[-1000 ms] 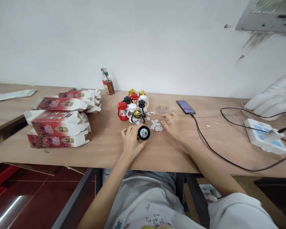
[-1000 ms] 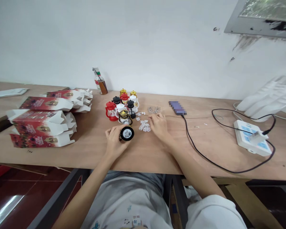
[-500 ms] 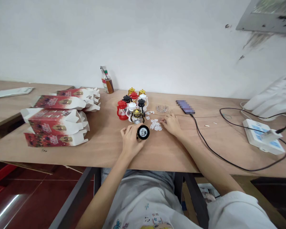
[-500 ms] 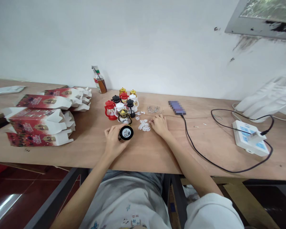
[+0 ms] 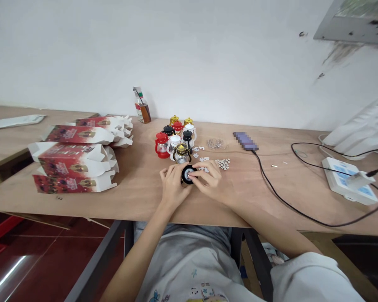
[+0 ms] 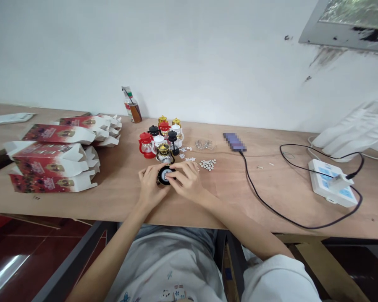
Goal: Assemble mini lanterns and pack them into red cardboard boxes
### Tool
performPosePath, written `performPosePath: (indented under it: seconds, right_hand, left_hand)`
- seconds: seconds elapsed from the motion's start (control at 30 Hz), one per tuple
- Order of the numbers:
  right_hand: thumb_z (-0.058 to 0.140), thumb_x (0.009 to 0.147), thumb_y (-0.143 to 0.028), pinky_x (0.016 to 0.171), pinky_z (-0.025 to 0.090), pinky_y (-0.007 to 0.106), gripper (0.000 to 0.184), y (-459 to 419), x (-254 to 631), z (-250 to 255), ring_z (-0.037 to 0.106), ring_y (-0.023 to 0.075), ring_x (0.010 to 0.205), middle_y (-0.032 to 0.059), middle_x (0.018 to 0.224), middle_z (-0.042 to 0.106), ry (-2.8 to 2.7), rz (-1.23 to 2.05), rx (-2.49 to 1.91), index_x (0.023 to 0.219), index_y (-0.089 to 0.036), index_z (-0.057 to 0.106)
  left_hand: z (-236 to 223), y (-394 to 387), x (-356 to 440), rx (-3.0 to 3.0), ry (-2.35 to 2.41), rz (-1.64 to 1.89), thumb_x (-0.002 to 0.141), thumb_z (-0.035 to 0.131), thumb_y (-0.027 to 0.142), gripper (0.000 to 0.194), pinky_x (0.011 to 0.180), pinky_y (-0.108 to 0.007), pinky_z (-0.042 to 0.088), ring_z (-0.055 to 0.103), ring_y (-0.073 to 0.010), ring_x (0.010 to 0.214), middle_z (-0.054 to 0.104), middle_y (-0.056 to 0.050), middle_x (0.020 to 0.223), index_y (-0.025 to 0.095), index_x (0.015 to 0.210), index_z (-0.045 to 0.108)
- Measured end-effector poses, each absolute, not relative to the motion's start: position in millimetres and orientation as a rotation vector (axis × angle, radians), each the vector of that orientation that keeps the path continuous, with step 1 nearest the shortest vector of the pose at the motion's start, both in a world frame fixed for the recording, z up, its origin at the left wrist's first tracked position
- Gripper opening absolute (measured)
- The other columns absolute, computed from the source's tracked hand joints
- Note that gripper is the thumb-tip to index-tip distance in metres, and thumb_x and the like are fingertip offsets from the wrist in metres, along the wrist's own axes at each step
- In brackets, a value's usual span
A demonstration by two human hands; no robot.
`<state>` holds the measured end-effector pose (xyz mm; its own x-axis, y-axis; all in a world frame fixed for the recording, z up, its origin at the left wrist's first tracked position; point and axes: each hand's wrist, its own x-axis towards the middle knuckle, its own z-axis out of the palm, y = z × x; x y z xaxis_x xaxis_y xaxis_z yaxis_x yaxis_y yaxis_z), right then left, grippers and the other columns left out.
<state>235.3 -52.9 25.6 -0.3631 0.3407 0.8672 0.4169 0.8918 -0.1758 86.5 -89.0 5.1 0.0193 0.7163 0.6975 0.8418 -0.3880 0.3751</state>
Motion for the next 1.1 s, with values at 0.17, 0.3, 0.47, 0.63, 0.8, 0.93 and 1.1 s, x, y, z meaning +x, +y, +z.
performPosePath:
  seconds: [0.17, 0.3, 0.47, 0.63, 0.8, 0.93, 1.1]
  right_hand:
    - [0.062, 0.082, -0.02, 0.079, 0.043, 0.036, 0.008, -52.7, 237.5, 21.5, 0.057, 0.0184, 0.089, 0.0053, 0.097, 0.067, -2.048, -0.115, -0.592, 0.08, -0.024, 0.068]
    - [0.059, 0.083, -0.023, 0.08, 0.042, 0.037, 0.01, -50.5, 239.4, 20.3, 0.056, 0.0192, 0.09, 0.006, 0.102, 0.066, -2.037, -0.129, -0.552, 0.083, -0.024, 0.069]
    - [0.051, 0.087, -0.026, 0.083, 0.04, 0.04, 0.02, -15.5, 261.6, 22.7, 0.055, 0.0217, 0.09, 0.0072, 0.09, 0.067, -1.962, -0.161, -0.844, 0.08, -0.021, 0.07]
    - [0.052, 0.086, -0.025, 0.083, 0.035, 0.044, 0.022, 21.1, 295.2, 22.0, 0.052, 0.03, 0.101, 0.0113, 0.097, 0.067, -2.305, -0.125, -1.519, 0.084, -0.019, 0.073]
    - [0.049, 0.089, -0.029, 0.085, 0.034, 0.045, 0.026, 23.6, 298.8, 21.8, 0.049, 0.0311, 0.108, 0.0119, 0.108, 0.065, -2.436, -0.126, -1.595, 0.095, -0.021, 0.073]
    - [0.052, 0.088, -0.028, 0.085, 0.034, 0.044, 0.023, 21.4, 293.2, 21.6, 0.049, 0.0307, 0.108, 0.0121, 0.106, 0.065, -2.475, -0.161, -1.618, 0.09, -0.019, 0.073]
    - [0.049, 0.088, -0.025, 0.086, 0.034, 0.043, 0.024, 22.6, 292.2, 18.8, 0.049, 0.0299, 0.108, 0.0115, 0.105, 0.066, -2.488, -0.143, -1.615, 0.09, -0.018, 0.072]
  left_hand:
    - [4.5, -89.1, 86.6, -2.141, -1.681, -1.281, 0.073, 0.058, 0.017, 0.043, 0.085, -0.038, 0.031, 0.057, -0.0243, 0.1, 0.067, -0.008, 0.108, 0.021, 0.116, 0.051]
    - [3.2, -88.5, 86.6, -2.13, -1.701, -1.289, 0.074, 0.059, 0.018, 0.043, 0.086, -0.038, 0.031, 0.058, -0.0243, 0.101, 0.066, -0.008, 0.11, 0.021, 0.116, 0.051]
    - [4.2, -88.2, 86.7, -2.126, -1.68, -1.312, 0.073, 0.062, 0.022, 0.043, 0.086, -0.038, 0.03, 0.057, -0.0247, 0.103, 0.066, -0.008, 0.111, 0.021, 0.115, 0.051]
    - [6.3, -89.1, 86.7, -2.139, -1.689, -1.31, 0.072, 0.062, 0.02, 0.044, 0.086, -0.038, 0.03, 0.057, -0.0252, 0.103, 0.066, -0.008, 0.111, 0.021, 0.115, 0.05]
    - [5.7, -88.9, 86.8, -2.133, -1.699, -1.299, 0.072, 0.062, 0.02, 0.044, 0.086, -0.038, 0.031, 0.057, -0.0252, 0.103, 0.066, -0.008, 0.111, 0.022, 0.115, 0.05]
    - [5.6, -89.0, 86.8, -2.13, -1.688, -1.306, 0.073, 0.062, 0.021, 0.044, 0.086, -0.038, 0.031, 0.057, -0.0251, 0.103, 0.066, -0.008, 0.111, 0.021, 0.115, 0.05]
    - [6.4, -89.1, 86.6, -2.134, -1.681, -1.32, 0.071, 0.062, 0.019, 0.045, 0.086, -0.038, 0.03, 0.057, -0.0247, 0.103, 0.067, -0.007, 0.111, 0.021, 0.115, 0.05]
